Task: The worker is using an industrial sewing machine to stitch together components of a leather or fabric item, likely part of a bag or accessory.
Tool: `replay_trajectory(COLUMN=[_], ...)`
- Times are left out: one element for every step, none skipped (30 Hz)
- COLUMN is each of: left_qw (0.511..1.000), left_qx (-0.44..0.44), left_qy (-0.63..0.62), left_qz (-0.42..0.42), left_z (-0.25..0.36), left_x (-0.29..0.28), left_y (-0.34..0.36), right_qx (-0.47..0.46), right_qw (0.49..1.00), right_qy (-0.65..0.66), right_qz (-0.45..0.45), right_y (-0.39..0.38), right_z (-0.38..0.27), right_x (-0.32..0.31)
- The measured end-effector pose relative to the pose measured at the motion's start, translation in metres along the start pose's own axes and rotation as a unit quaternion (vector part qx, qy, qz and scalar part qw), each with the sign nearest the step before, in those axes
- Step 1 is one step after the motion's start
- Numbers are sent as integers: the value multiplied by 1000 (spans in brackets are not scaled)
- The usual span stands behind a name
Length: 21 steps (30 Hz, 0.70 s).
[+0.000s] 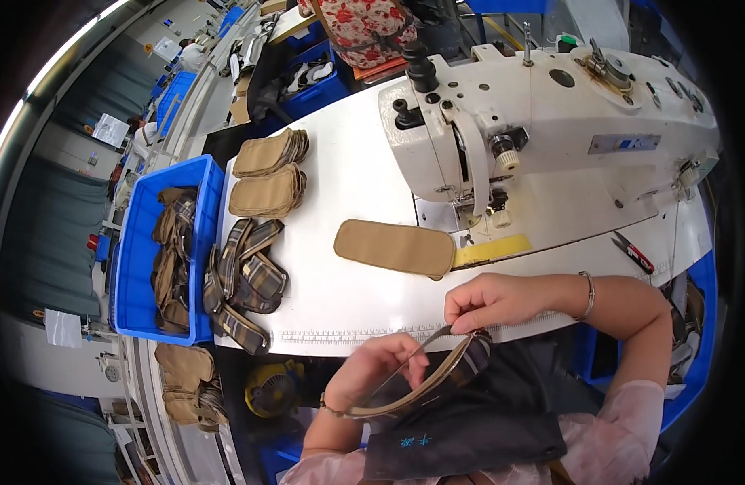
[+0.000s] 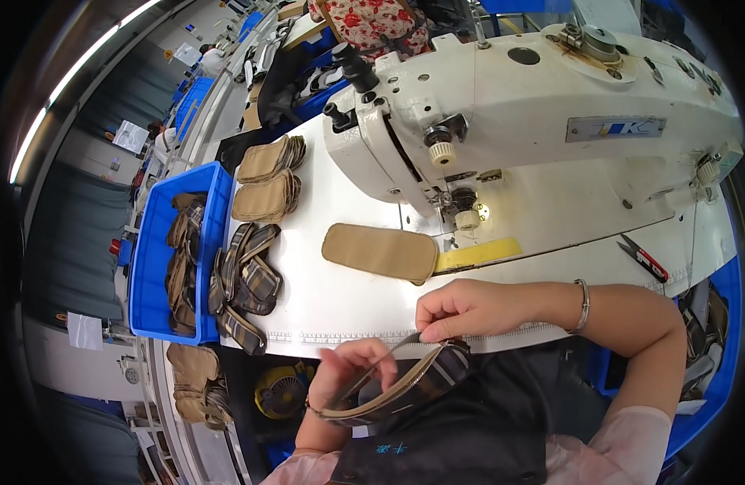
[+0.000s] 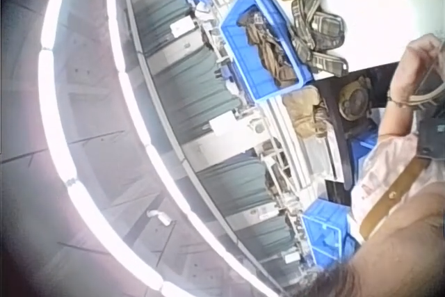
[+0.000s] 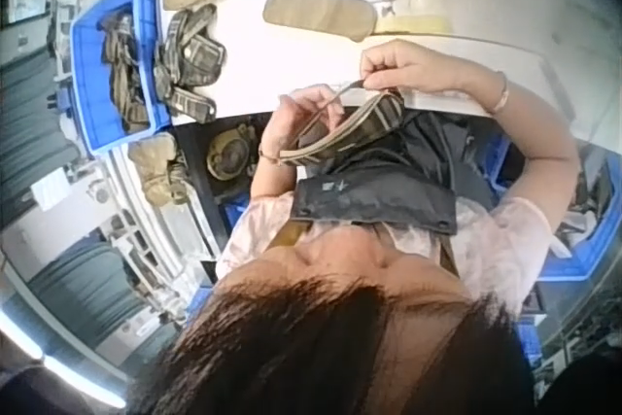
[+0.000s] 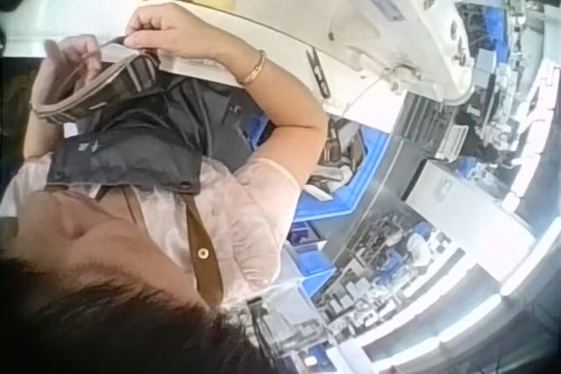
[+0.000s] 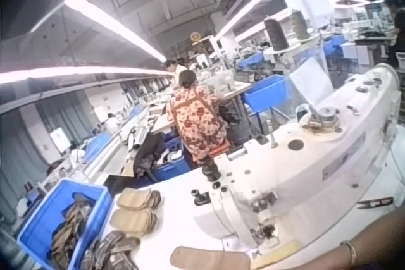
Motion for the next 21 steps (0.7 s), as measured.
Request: replay_trajectory(left_qw=[997,995,988,978,964,963,954,940,940,926,911,897,896,901,906,896,895,905,913,914,914], left_qx=[-39,-30,-66,-45,-23,-24,39,101,100,107,113,140,138,149,160,194,192,202,212,220,218], left_qy=[63,90,113,162,211,213,229,245,247,272,297,323,326,300,274,284,286,252,218,211,212], left_qz=[5,-13,80,121,161,162,188,214,213,239,264,266,268,274,281,280,283,278,272,267,270], left_z=[0,-1,-2,-6,-9,-15,-20,-22,-22,-21,-18,-16,-15,-15,-15,-16,-16,-17,-16,-14,-16], left_x=[4,8,23,25,27,25,21,18,15,11,9,8,6,3,-1,-3,-6,-9,-12,-12,-13], left_y=[6,16,18,21,24,24,24,25,26,28,30,34,36,37,39,43,43,42,42,42,41], right_qx=[-3,-3,1,4,2,2,1,-1,-29,-56,-57,-43,-29,-25,-27,-20,-13,-2,-9,-2,4], right_qw=[1000,1000,999,998,998,996,992,992,991,989,989,988,987,988,988,988,987,990,993,995,995], right_qy=[-20,-19,-44,-68,-67,-93,-119,-118,-123,-128,-127,-140,-152,-141,-139,-142,-145,-121,-94,-81,-68], right_qz=[-7,-8,-9,-10,-11,10,33,35,45,55,56,51,45,60,59,62,66,70,64,66,67], right_y=[0,0,1,1,1,2,1,1,0,-1,-1,0,2,6,8,10,12,14,16,18,19], right_z=[4,4,5,4,2,0,-2,-3,-5,-5,-4,-2,1,6,7,6,5,6,9,8,6], right_x=[1,3,4,6,6,6,6,7,8,9,8,5,4,2,0,-1,-2,-2,-3,-4,-5])
Point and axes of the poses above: each hand's wrist, its own y-axis towards the middle knuckle, its own x-axis out of the palm, z = x × y, the point moved 1 cm from there along y, towards the middle knuckle, and after that the axes turned 1 degree about -x, right-handed, at the moved point
